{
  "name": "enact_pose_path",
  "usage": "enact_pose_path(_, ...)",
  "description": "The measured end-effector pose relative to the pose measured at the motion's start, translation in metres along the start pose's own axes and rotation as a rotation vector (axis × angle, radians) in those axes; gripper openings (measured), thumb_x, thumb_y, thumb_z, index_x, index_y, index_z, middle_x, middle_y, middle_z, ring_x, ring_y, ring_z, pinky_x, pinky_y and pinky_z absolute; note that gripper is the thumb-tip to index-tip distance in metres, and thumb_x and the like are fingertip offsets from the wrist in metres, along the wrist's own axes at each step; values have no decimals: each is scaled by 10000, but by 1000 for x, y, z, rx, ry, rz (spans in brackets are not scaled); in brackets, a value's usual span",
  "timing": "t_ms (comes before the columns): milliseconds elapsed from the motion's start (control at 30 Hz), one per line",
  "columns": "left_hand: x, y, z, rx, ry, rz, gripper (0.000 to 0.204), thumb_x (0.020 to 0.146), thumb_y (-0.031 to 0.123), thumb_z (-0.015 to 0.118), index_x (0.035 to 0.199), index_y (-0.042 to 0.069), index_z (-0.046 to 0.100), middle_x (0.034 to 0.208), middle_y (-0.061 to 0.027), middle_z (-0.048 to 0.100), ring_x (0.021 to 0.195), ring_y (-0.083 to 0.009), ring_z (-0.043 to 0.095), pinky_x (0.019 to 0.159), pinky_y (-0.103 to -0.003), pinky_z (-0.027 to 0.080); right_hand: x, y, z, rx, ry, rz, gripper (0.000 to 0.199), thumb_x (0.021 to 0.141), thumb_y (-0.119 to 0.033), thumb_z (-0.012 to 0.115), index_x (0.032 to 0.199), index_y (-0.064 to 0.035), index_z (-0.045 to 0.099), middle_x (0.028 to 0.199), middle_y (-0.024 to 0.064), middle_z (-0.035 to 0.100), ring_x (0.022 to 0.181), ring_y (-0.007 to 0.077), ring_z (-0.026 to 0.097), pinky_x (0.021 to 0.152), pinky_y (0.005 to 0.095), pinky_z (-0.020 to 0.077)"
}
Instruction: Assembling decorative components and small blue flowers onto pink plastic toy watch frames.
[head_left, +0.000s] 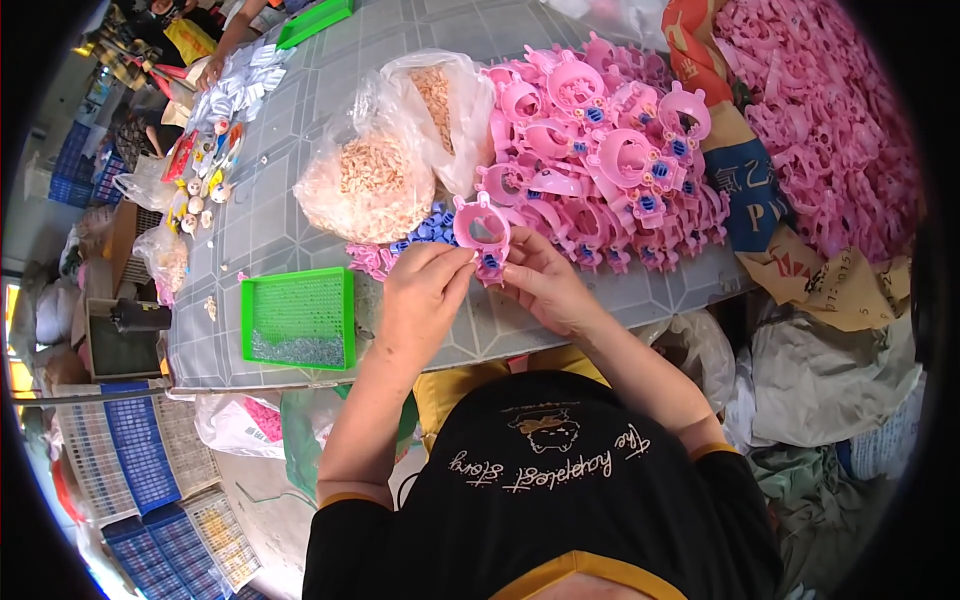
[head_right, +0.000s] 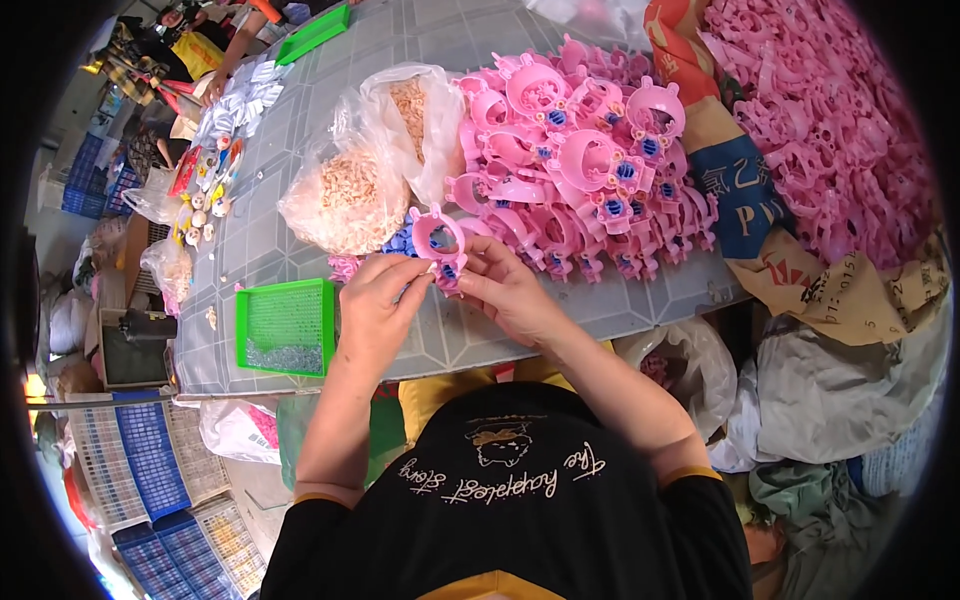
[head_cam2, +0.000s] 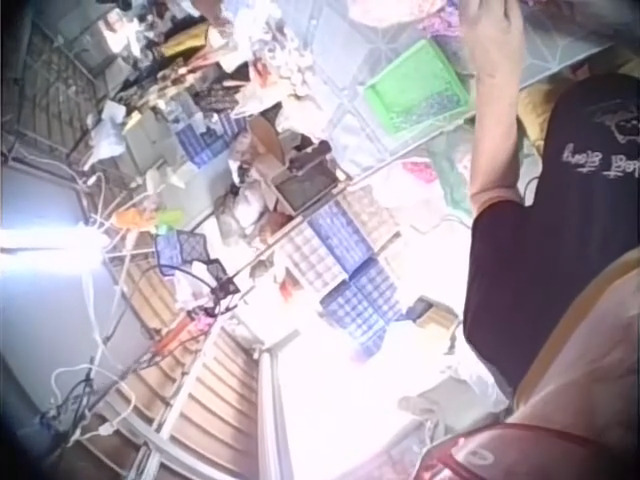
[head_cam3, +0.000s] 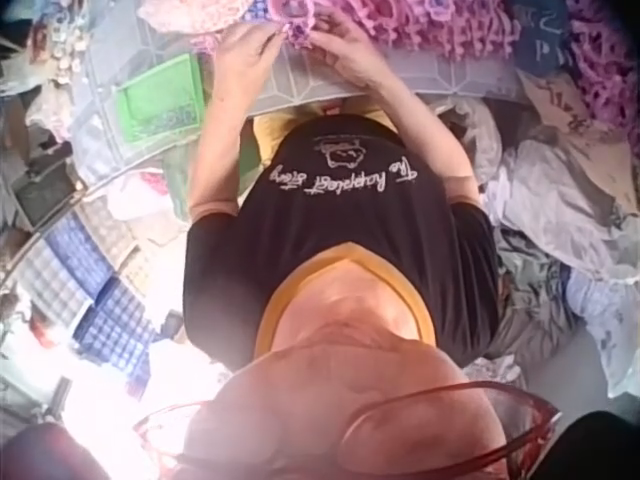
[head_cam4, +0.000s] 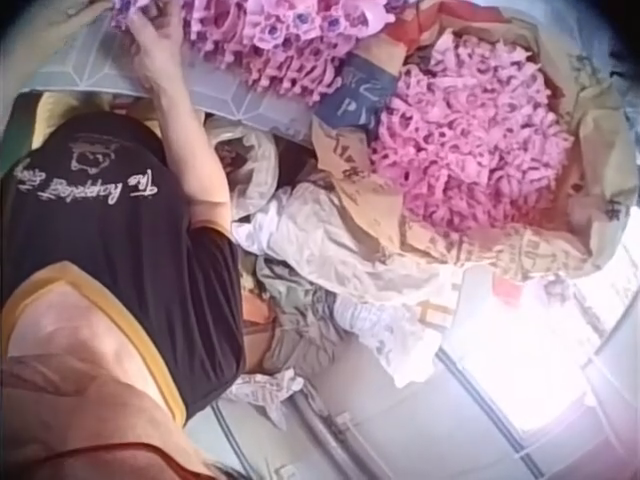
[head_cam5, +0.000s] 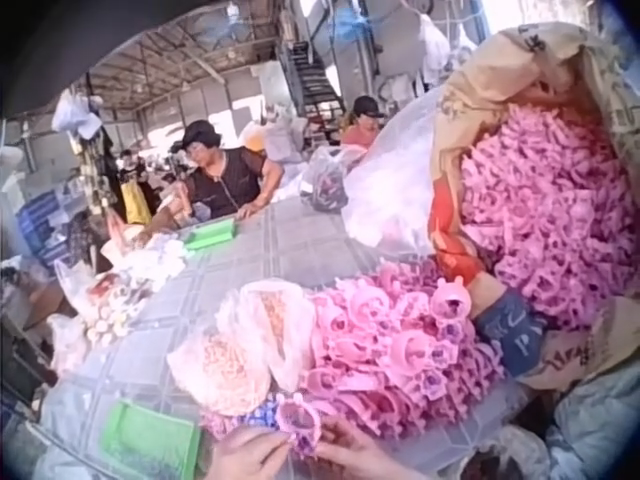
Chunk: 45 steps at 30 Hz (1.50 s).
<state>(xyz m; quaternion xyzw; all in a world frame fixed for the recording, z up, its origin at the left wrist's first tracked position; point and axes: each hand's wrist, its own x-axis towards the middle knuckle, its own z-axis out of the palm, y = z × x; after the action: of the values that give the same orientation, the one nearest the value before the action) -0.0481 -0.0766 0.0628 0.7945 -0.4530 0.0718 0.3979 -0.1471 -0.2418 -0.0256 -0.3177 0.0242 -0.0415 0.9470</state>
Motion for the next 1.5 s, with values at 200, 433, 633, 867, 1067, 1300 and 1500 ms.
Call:
enact_pose_path(200, 1, 0, 4, 41, -74, 28, 158, 828, 45, 767, 983, 35, 736, 926, -129, 699, 849, -307, 673, 752, -406, 551, 0, 6, -6, -71, -66, -56, 411, 995, -9, 627, 1374, -107, 501, 1335, 38, 594, 1211, 163, 607, 1042, 333, 518)
enact_pose_path(433, 1, 5, -4, -121, -77, -208, 163, 837, 50, 781, 987, 23, 724, 944, -131, 717, 818, -292, 703, 724, -363, 562, -4, -4, 6, -17, 9, 24, 413, 1006, -63, 636, 1387, -117, 486, 1320, 47, 602, 1183, 166, 626, 1014, 345, 540)
enact_pose_path(633, -2, 3, 3, -122, -38, -131, 139, 863, 49, 769, 997, 29, 740, 926, -127, 722, 821, -281, 716, 724, -355, 565, -5, -3, 5, -31, 18, 37, 405, 1010, -76, 638, 1382, -124, 487, 1306, 35, 599, 1168, 162, 634, 989, 341, 546)
enact_pose_path(867, -4, -1, 10, -112, -23, -91, 133, 865, 36, 757, 998, 39, 744, 918, -125, 717, 823, -278, 708, 722, -360, 563, -3, 1, -2, -72, 15, -24, 378, 983, -56, 673, 1323, -115, 519, 1267, 47, 617, 1141, 153, 637, 979, 328, 544)
enact_pose_path(1067, -8, 7, 15, 142, 4, 110, 119, 876, -21, 713, 993, -7, 725, 912, -146, 710, 799, -294, 699, 726, -368, 557, -1, 6, -8, -157, -15, -112, 331, 966, -38, 689, 1261, -81, 545, 1215, 58, 647, 1122, 153, 643, 984, 327, 541)
enact_pose_path(1300, -3, 6, 12, 39, -15, 26, 90, 864, 60, 719, 939, 11, 724, 881, -129, 694, 819, -327, 688, 739, -423, 554, -3, 6, -7, -124, 20, -35, 326, 973, -57, 684, 1269, -83, 548, 1226, 55, 649, 1094, 151, 648, 951, 319, 535)
enact_pose_path(1500, 62, -4, -24, 45, -165, -139, 154, 916, 127, 664, 984, 11, 737, 934, -182, 722, 865, -375, 698, 804, -443, 555, 0, -2, 0, -15, -49, 188, 361, 997, -81, 646, 1330, -69, 505, 1298, 105, 641, 1170, 223, 660, 996, 343, 526)
